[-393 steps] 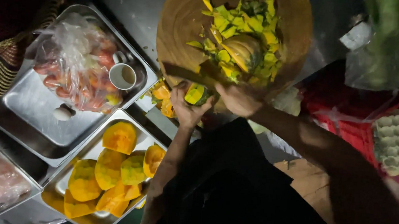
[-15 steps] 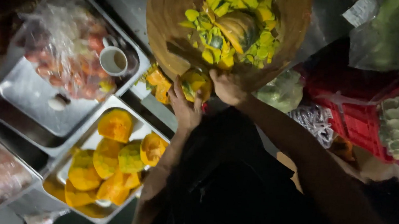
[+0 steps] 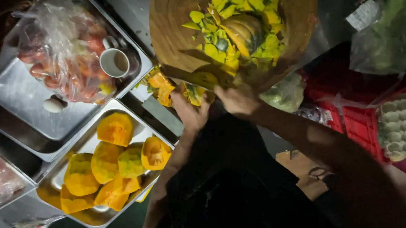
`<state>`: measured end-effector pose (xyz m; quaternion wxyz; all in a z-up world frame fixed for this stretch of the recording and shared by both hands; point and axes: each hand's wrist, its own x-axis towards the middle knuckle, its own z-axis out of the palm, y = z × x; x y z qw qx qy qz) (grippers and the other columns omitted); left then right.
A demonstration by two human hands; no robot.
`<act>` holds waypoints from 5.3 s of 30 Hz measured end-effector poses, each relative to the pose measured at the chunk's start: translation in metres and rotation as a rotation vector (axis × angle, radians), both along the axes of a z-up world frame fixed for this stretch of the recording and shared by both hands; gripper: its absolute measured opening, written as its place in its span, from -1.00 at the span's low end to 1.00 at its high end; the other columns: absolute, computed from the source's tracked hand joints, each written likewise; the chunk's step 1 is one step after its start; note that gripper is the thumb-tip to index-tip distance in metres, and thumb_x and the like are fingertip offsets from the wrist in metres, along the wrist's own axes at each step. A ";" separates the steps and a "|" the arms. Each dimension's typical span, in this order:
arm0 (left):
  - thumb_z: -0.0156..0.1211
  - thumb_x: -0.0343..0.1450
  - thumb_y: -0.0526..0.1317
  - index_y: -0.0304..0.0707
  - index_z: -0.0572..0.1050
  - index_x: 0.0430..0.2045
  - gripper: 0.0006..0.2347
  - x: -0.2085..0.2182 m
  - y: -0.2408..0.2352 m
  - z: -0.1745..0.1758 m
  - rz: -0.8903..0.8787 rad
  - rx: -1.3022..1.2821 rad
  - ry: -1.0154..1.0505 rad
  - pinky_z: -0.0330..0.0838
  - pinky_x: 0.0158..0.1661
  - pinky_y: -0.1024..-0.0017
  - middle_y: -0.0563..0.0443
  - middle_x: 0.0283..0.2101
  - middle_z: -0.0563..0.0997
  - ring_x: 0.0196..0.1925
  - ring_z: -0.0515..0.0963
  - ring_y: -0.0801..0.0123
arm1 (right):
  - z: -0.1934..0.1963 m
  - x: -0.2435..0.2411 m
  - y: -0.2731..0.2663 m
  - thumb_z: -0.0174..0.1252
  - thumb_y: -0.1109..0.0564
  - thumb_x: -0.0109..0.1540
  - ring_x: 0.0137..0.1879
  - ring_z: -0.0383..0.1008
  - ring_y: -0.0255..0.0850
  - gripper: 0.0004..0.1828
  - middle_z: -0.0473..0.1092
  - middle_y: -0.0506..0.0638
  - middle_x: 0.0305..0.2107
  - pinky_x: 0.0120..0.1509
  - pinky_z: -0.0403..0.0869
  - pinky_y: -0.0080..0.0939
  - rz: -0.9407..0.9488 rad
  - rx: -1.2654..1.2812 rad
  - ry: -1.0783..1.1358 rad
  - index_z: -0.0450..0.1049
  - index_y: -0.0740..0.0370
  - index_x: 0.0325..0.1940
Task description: The person uses a large knife to peel the skin off a pumpkin on a wooden cutting board. They rotate the pumpkin to remove the skin in strips and place the peeled sections into a metal tray.
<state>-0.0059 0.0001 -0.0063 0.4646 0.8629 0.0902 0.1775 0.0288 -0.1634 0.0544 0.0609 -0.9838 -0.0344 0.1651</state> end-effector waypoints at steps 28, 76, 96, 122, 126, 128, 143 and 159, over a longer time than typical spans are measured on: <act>0.19 0.46 -0.06 -0.54 0.24 0.13 -0.49 0.019 0.010 -0.014 -0.210 -0.115 -0.200 0.18 0.26 -0.04 -0.38 0.12 0.34 0.25 0.37 -0.26 | -0.052 0.026 -0.009 -0.41 -0.20 0.42 -0.28 0.65 0.01 -0.35 0.54 0.15 -0.51 -0.18 0.50 0.07 0.013 0.134 0.123 0.57 0.14 -0.25; 0.41 0.23 0.16 0.10 0.42 0.24 -0.35 0.022 0.023 -0.031 -0.146 0.003 -0.018 0.53 0.15 -0.01 -0.21 0.17 0.44 0.20 0.53 -0.23 | -0.131 0.028 -0.071 0.07 0.11 0.22 -0.12 0.61 0.34 -0.38 0.52 0.47 -0.30 -0.05 0.57 0.33 0.466 0.137 0.259 0.13 0.43 0.31; -0.07 0.54 -0.08 -0.25 0.63 -0.30 -0.69 0.096 0.062 0.016 -0.011 0.142 0.084 0.45 -0.40 0.06 -0.09 -0.23 0.65 -0.23 0.62 -0.03 | -0.024 -0.020 -0.128 0.01 -0.05 0.36 -0.49 0.52 -0.11 -0.31 0.47 0.12 -0.42 -0.48 0.43 -0.08 -0.254 0.564 0.701 0.01 0.12 0.54; 0.06 0.22 0.55 -0.22 0.23 0.31 -0.06 0.036 0.013 -0.015 -0.169 0.148 0.057 0.21 0.26 -0.23 -0.21 0.33 0.24 0.38 0.21 -0.30 | -0.051 -0.001 -0.042 0.12 0.02 0.39 -0.05 0.61 0.11 -0.63 0.57 0.20 -0.20 -0.02 0.60 0.07 0.321 0.522 -0.521 0.50 0.08 0.28; 0.08 0.27 0.49 -0.23 0.19 0.34 -0.10 0.041 0.023 -0.007 -0.198 0.179 0.010 0.12 0.32 -0.27 -0.31 0.33 0.25 0.39 0.21 -0.35 | -0.143 0.029 -0.031 -0.04 -0.20 0.46 -0.13 0.64 0.11 -0.59 0.59 0.17 -0.28 0.00 0.62 0.05 -0.029 0.435 -0.331 0.54 -0.02 0.21; 0.11 0.26 0.37 -0.27 0.21 0.31 -0.16 0.039 0.028 -0.008 -0.238 0.222 0.009 0.12 0.32 -0.24 -0.36 0.30 0.29 0.36 0.28 -0.33 | -0.114 0.022 -0.050 -0.21 -0.26 0.49 0.01 0.59 0.19 -0.46 0.56 0.29 -0.12 0.13 0.54 0.20 -0.174 0.757 -0.054 0.34 0.05 0.39; -0.38 0.38 0.39 -0.03 0.40 0.18 -0.32 0.144 0.080 0.140 -0.338 0.031 0.908 0.24 0.29 -0.04 -0.25 0.20 0.51 0.32 0.42 -0.09 | -0.104 -0.077 -0.098 -0.06 -0.17 0.33 -0.22 0.58 0.22 -0.70 0.50 0.23 -0.48 -0.07 0.49 0.27 -0.095 0.491 0.227 0.38 0.02 -0.06; -0.13 0.59 0.06 -0.20 0.14 0.44 -0.47 0.129 0.037 0.002 0.099 -0.447 0.343 -0.03 0.51 0.00 -0.40 0.39 0.22 0.51 0.12 -0.22 | 0.005 -0.006 -0.026 0.00 0.05 0.25 -0.39 0.54 0.23 -0.70 0.41 0.14 -0.54 -0.40 0.47 0.16 0.221 0.398 -0.021 0.27 0.17 0.03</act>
